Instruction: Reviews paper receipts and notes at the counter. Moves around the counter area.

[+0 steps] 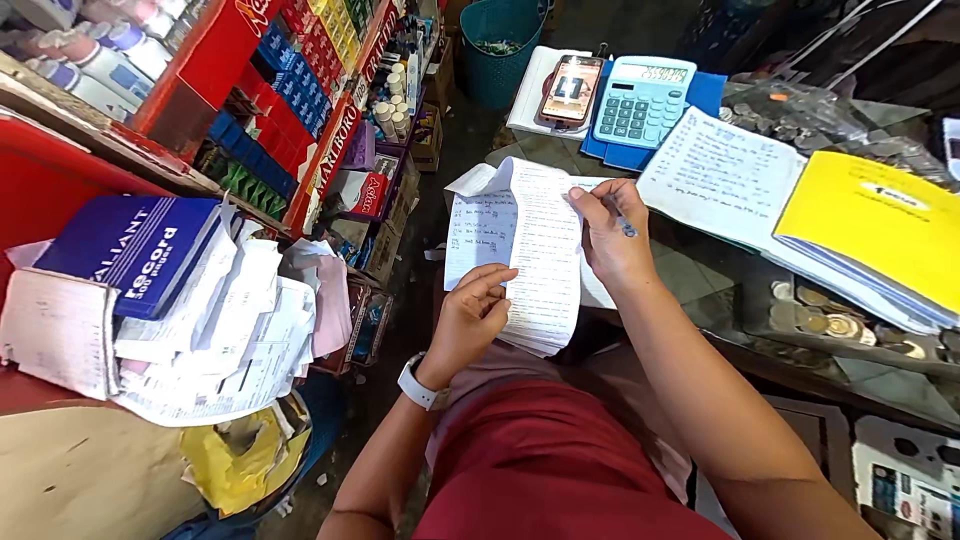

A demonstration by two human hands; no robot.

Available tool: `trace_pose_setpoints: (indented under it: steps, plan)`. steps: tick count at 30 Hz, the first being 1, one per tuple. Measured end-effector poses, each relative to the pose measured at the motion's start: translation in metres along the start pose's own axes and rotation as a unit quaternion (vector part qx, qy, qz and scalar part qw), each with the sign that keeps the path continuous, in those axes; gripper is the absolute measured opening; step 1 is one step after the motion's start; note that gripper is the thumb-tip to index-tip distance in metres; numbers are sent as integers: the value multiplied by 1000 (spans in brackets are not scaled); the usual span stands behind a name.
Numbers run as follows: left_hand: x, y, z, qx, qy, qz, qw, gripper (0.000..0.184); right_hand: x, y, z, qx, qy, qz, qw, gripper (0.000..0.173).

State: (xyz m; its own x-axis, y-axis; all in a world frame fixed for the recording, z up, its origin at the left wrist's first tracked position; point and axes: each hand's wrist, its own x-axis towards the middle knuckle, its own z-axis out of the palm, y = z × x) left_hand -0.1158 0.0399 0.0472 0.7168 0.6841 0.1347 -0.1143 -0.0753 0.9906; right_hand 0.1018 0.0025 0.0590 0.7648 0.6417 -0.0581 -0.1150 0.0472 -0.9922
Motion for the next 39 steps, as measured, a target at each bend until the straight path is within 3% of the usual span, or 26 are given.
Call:
trace_pose_setpoints:
  steps: [7,10,15,39]
  plan:
    - [28,12,-13,-6,82,39,996,41,-32,10,-8,55,-156,20,986,18]
    - [41,13,-21,-2,118,23,993,42,-56,21,-13,45,-185,16,982,16]
    - [49,11,-29,1,147,-15,989,42,-78,29,-13,-7,-178,-10,984,26]
    - [49,-2,-34,28,128,-33,991,46,-87,32,-11,-13,-145,10,989,26]
